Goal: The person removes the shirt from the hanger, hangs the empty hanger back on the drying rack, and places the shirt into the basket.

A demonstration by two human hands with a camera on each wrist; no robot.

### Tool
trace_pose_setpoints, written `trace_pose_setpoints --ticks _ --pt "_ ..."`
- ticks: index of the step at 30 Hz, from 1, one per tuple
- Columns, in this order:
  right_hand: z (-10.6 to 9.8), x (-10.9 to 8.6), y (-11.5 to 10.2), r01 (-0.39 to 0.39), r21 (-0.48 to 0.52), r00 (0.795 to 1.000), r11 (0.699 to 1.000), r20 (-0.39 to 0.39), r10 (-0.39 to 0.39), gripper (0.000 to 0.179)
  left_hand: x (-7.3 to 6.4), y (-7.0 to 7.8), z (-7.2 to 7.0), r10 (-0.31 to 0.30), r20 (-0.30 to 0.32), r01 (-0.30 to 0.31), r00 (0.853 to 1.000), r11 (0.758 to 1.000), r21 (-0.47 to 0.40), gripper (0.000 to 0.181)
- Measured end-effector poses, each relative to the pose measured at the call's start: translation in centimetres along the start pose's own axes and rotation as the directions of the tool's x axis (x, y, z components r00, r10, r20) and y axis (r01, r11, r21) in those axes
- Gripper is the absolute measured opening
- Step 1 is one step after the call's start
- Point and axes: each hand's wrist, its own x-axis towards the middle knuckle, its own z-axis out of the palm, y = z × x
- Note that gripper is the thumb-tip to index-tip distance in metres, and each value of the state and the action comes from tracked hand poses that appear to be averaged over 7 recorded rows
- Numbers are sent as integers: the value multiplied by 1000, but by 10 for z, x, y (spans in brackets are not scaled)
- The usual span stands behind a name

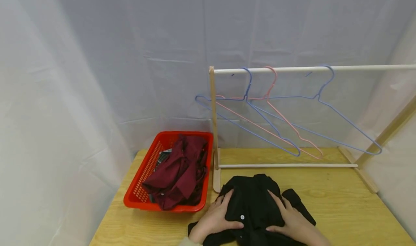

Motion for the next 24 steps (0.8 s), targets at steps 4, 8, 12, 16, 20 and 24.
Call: trace_pose_setpoints --ticks 4,8,12,16,20,24 --pt "5 8 -11 118 50 993 992 20 -119 118 4 3 7 1 21 -2 1000 1000 18 108" --pt "11 17 -21 254 83 967 964 8 -256 119 9 4 16 1 11 -1 1000 1000 27 107" --pt "16 25 -25 319 150 947 936 -17 -320 118 11 -1 20 59 -50 -57 997 998 30 105" --pt "20 33 -27 319 202 947 926 -35 -319 116 11 -5 17 104 -130 -106 986 994 -2 98" --pt "21 39 -32 314 246 950 917 -82 -303 116 13 -2 9 130 -222 -148 966 987 -66 89" --pt "15 41 -43 334 286 939 898 -178 -293 118 11 7 -3 162 -324 -203 932 974 -96 86"
